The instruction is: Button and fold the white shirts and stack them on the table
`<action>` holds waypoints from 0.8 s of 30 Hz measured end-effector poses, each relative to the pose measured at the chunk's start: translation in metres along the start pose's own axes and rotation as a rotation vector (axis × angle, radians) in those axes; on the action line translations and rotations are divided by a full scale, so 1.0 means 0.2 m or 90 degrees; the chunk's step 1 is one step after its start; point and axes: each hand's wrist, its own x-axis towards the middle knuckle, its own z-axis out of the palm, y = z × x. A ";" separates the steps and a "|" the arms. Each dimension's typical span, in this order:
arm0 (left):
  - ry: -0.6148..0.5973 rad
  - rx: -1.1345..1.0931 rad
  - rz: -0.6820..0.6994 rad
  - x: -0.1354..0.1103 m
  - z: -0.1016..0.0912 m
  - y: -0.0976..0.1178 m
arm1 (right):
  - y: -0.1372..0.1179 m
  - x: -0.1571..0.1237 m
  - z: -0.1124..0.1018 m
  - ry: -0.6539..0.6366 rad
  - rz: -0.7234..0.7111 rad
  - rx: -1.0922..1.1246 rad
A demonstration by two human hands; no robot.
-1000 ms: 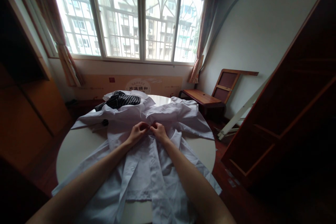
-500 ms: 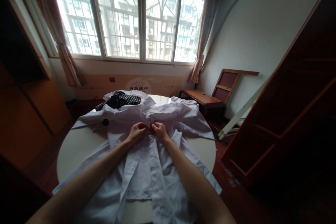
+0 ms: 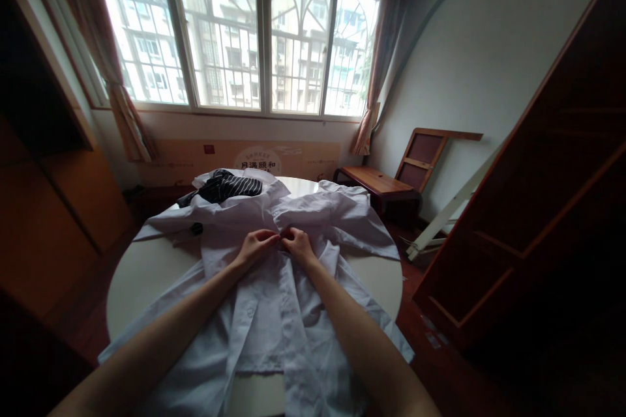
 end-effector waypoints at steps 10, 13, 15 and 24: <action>0.065 0.059 0.012 0.00 0.01 -0.01 | 0.02 0.02 0.01 -0.005 0.021 0.006; 0.074 0.085 0.017 -0.01 0.01 -0.01 | 0.02 0.02 0.02 -0.010 0.040 0.059; 0.074 0.093 0.018 -0.01 0.02 0.00 | 0.02 0.03 0.02 -0.021 0.068 0.117; 0.079 0.141 0.035 -0.01 0.01 0.04 | 0.03 0.04 0.04 -0.085 0.137 0.230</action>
